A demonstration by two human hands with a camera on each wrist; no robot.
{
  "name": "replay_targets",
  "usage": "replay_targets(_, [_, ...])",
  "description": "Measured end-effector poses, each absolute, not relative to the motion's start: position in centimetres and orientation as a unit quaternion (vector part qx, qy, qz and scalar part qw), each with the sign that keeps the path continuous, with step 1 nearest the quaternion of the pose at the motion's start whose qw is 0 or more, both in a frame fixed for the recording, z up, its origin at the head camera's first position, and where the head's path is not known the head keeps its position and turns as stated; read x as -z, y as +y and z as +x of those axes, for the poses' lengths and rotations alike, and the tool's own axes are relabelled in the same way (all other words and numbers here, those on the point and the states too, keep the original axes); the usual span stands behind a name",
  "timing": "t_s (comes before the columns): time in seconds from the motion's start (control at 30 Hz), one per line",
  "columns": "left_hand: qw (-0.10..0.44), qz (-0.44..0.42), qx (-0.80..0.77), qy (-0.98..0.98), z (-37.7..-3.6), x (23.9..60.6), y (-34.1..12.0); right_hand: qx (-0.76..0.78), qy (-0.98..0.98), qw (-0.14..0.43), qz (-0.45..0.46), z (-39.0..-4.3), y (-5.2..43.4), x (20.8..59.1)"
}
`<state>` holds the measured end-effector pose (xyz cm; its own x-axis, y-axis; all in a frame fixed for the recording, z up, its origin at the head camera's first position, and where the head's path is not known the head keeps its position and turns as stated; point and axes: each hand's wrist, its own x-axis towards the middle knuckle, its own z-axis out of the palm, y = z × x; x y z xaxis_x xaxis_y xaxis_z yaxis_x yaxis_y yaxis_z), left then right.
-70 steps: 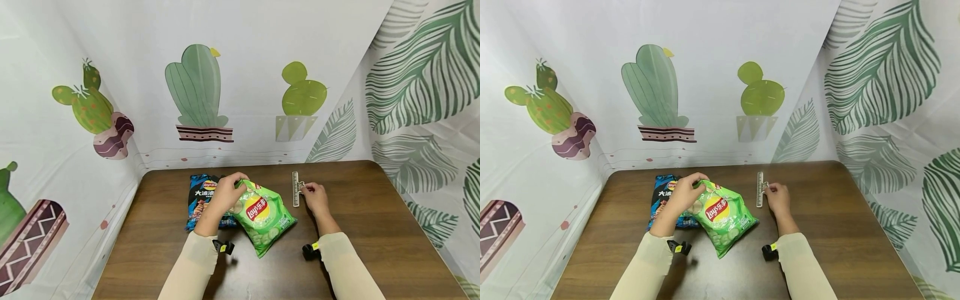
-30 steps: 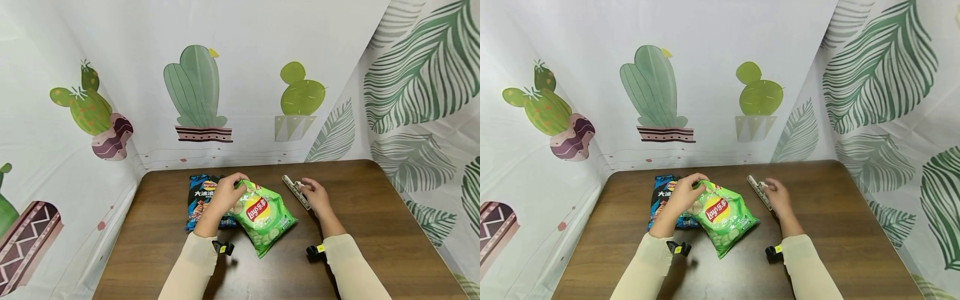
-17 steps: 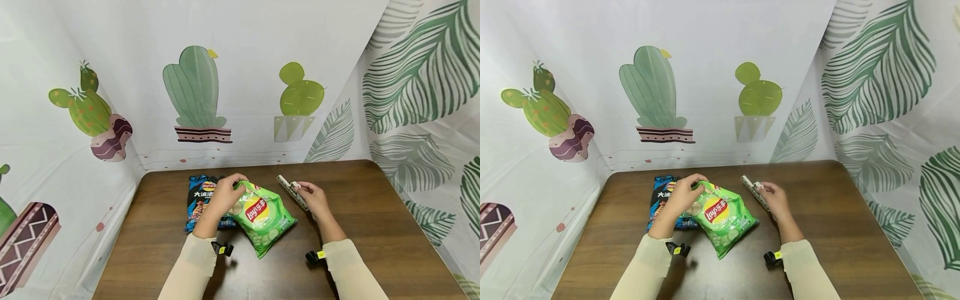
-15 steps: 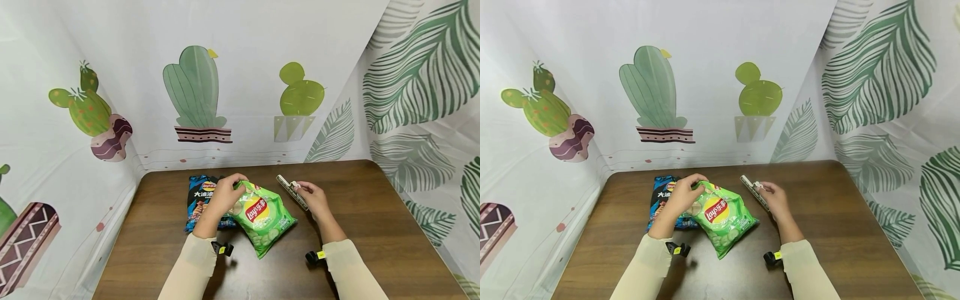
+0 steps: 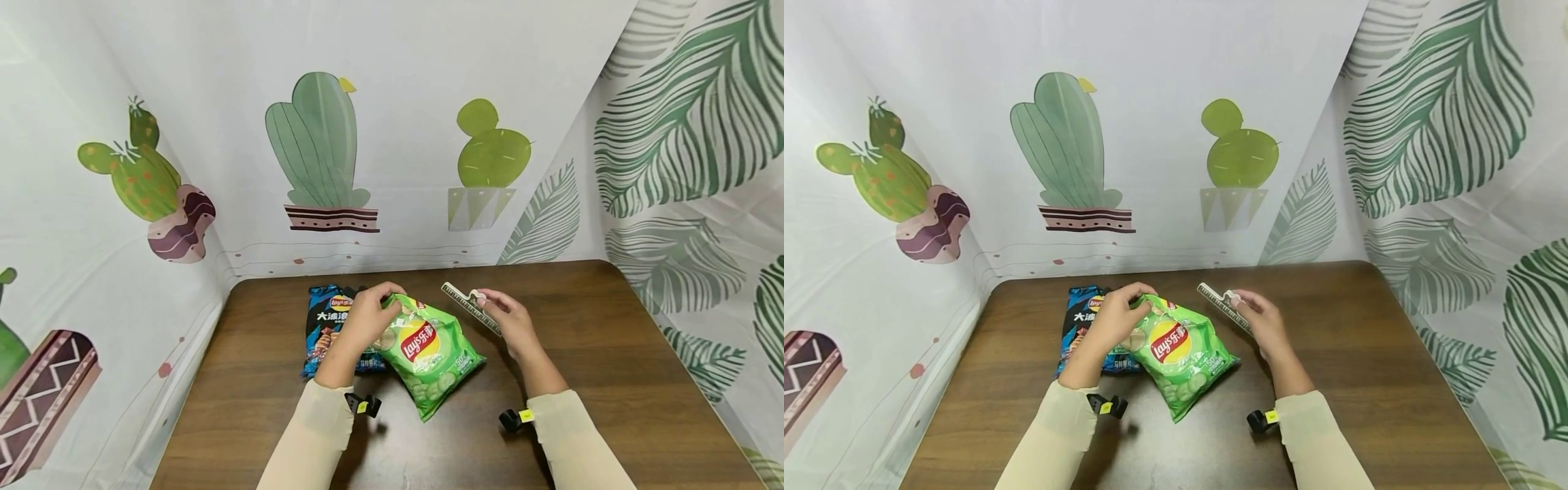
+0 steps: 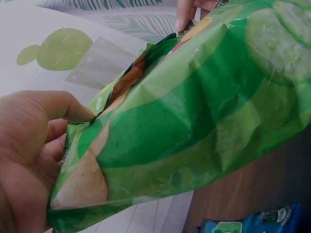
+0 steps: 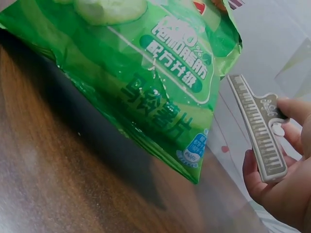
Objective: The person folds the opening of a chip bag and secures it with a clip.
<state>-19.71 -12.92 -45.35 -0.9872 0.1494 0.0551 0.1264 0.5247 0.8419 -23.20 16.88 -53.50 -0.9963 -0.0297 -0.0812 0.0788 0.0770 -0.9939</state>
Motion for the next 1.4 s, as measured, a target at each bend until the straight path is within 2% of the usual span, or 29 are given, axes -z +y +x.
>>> replay_targets(0.2, [0.013,0.074,-0.480,0.874,-19.7,45.3,-12.9,0.697,0.716,0.038,-0.026,-23.2,16.8,53.6])
replay_targets(0.53, [0.015,0.071,-0.480,0.874,-19.6,45.3,-12.8,0.713,0.699,0.053,-0.009,-22.9,16.4,52.9])
replay_targets(1.4, [0.013,0.071,-0.483,0.873,-19.4,45.1,-12.8,0.709,0.696,0.066,-0.092,-22.6,15.8,52.3])
